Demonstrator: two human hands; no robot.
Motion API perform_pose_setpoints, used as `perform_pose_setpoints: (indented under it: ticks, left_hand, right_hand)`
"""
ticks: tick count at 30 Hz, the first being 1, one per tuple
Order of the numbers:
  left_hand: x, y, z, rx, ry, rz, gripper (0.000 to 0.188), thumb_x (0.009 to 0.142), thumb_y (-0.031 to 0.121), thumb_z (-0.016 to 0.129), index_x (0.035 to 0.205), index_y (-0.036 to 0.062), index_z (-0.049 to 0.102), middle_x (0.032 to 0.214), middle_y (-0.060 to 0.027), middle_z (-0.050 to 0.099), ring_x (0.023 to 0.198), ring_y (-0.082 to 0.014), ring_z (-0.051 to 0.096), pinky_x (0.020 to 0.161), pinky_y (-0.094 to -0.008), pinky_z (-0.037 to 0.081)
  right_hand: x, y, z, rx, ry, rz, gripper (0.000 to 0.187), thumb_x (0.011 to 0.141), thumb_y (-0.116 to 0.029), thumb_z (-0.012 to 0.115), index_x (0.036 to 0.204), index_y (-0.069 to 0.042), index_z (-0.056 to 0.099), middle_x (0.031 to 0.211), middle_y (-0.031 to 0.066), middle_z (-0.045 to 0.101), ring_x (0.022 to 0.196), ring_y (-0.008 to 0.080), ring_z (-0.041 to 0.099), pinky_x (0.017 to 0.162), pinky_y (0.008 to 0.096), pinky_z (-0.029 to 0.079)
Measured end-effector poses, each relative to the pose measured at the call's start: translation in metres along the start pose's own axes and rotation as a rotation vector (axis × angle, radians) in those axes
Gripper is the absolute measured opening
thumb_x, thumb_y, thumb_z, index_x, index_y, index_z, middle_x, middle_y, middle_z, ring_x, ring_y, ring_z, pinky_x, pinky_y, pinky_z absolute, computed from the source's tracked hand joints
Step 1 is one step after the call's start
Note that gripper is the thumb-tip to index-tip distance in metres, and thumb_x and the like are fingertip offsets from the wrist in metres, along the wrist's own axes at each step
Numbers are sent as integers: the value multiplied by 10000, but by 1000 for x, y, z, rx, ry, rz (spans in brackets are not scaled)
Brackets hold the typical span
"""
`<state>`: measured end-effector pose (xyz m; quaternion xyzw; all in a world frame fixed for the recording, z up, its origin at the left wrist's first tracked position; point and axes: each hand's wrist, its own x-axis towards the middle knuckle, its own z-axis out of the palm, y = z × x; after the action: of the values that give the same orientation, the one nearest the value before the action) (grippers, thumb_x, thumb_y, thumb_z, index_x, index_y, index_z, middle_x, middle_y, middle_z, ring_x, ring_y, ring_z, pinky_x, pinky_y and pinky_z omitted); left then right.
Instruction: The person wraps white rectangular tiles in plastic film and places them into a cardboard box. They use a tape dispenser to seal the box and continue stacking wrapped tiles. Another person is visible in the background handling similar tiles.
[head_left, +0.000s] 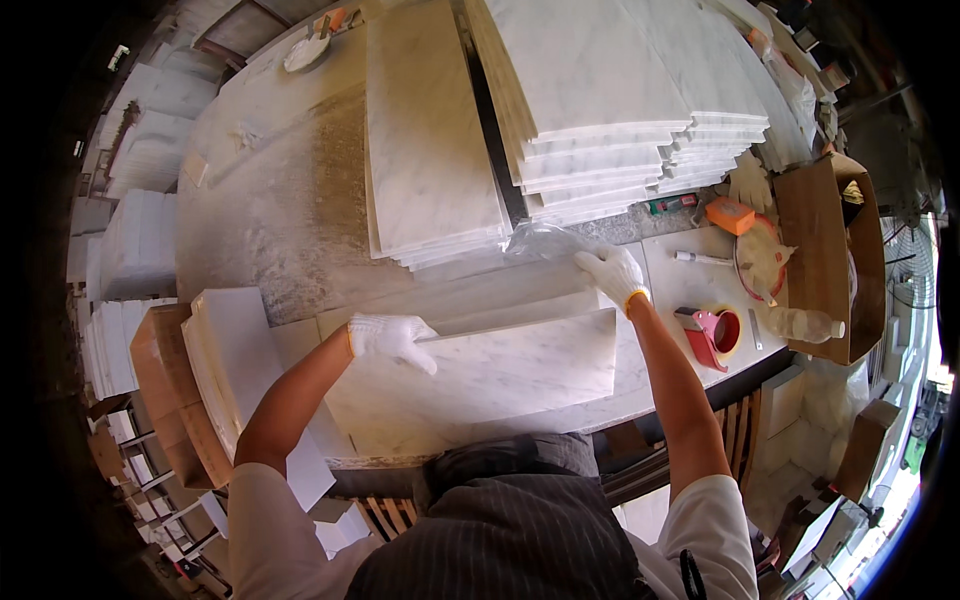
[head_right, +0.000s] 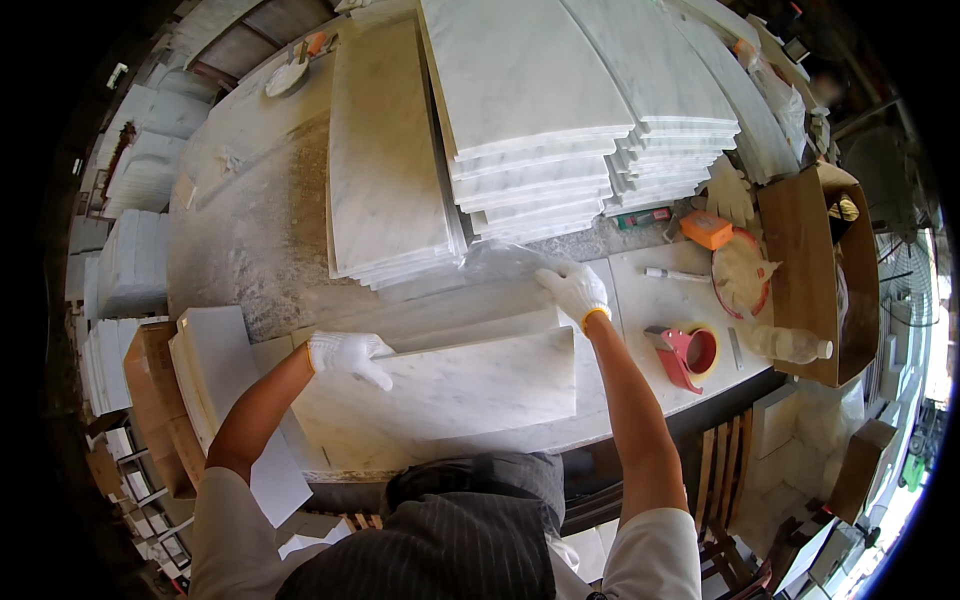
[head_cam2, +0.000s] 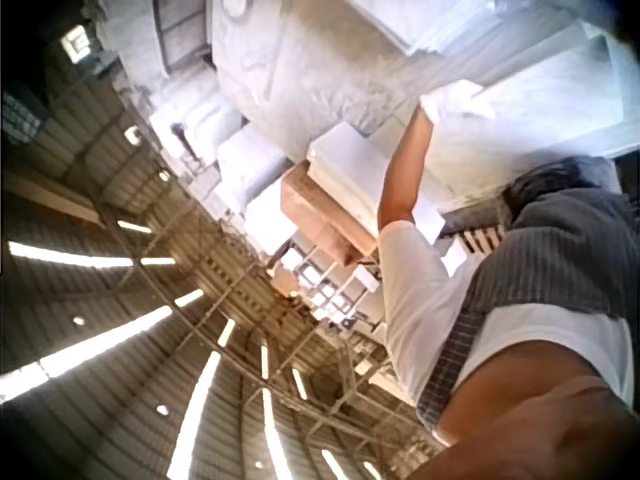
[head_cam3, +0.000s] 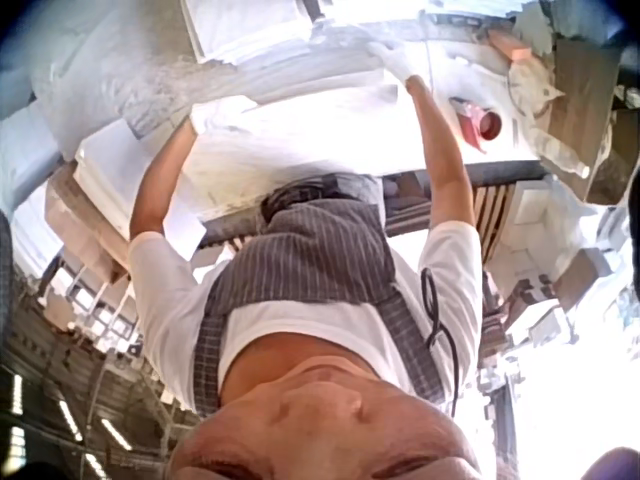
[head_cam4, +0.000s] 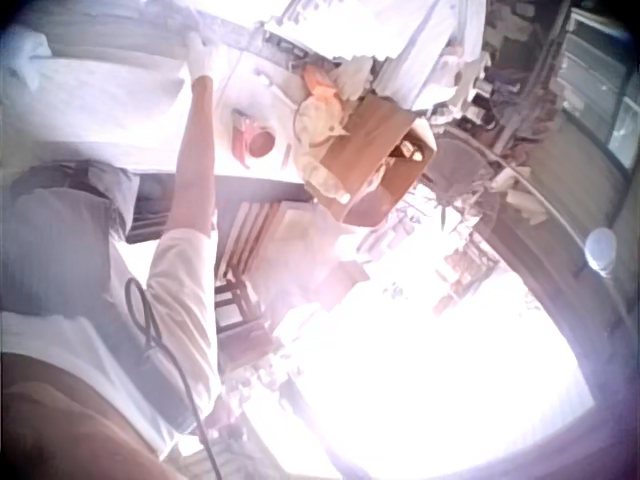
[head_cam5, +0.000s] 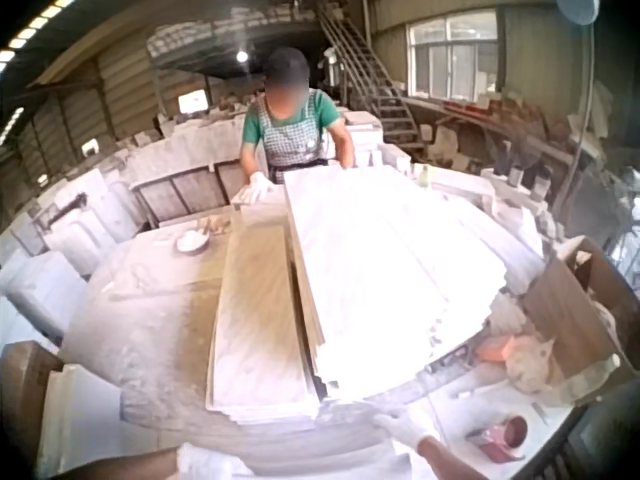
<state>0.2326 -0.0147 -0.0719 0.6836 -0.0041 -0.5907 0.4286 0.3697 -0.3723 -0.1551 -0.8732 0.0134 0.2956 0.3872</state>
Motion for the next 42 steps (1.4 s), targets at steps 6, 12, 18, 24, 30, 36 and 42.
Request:
perform_pose_setpoints:
  ticks: [6, 12, 18, 24, 30, 36, 42]
  left_hand:
    - [20, -28, -9, -54, -30, -2, 419, 814, 279, 795, 1118, 3, 712, 859, 16, 688, 716, -49, 572, 617, -244, 458]
    - [12, -23, -11, -66, 22, 33, 377, 822, 272, 785, 1056, -15, 711, 872, -16, 696, 770, -70, 597, 668, -251, 478]
    - [3, -39, 16, -17, 650, 227, 243, 842, 205, 764, 967, 7, 702, 992, -53, 701, 903, -142, 642, 784, -301, 512]
    - [-6, 15, 94, 811, 1294, 540, 375, 846, 320, 749, 1139, 114, 637, 1321, -114, 554, 1279, -335, 491, 1094, -509, 379]
    - [83, 12, 172, 1056, 1104, 499, 718, 749, 482, 768, 1397, 267, 544, 1442, -129, 480, 1373, -361, 403, 1133, -635, 282]
    - [88, 12, 174, 1062, 1039, 481, 776, 686, 486, 808, 1389, 283, 549, 1438, -135, 478, 1337, -395, 419, 1071, -712, 299]
    - [83, 16, 170, 1130, 972, 459, 800, 677, 496, 809, 1400, 286, 539, 1464, -128, 446, 1354, -378, 396, 1056, -727, 305]
  right_hand:
    - [-4, -7, 0, 34, -12, 27, 407, 828, -442, 626, 997, -98, 764, 787, 80, 732, 739, 210, 690, 777, 351, 510]
    - [2, 1, 2, -52, 20, 23, 408, 837, -453, 631, 1013, -109, 763, 830, 84, 746, 783, 222, 700, 789, 354, 514]
    - [2, 0, 6, -1, 21, 14, 391, 839, -440, 639, 988, -100, 761, 834, 84, 743, 785, 223, 695, 771, 356, 512]
    - [3, 6, 4, 38, 4, 29, 386, 846, -440, 631, 966, -96, 759, 830, 84, 738, 795, 226, 691, 770, 360, 506]
    - [-3, 0, 12, -92, 91, -9, 396, 859, -464, 618, 980, -113, 758, 843, 99, 738, 861, 268, 689, 801, 382, 500]
    - [-3, 3, 16, -94, 116, 7, 413, 864, -481, 619, 1024, -125, 756, 917, 114, 748, 895, 294, 689, 827, 393, 501]
    - [1, 8, 18, -96, 128, 1, 423, 866, -474, 621, 1058, -122, 754, 930, 111, 750, 918, 288, 689, 842, 392, 500]
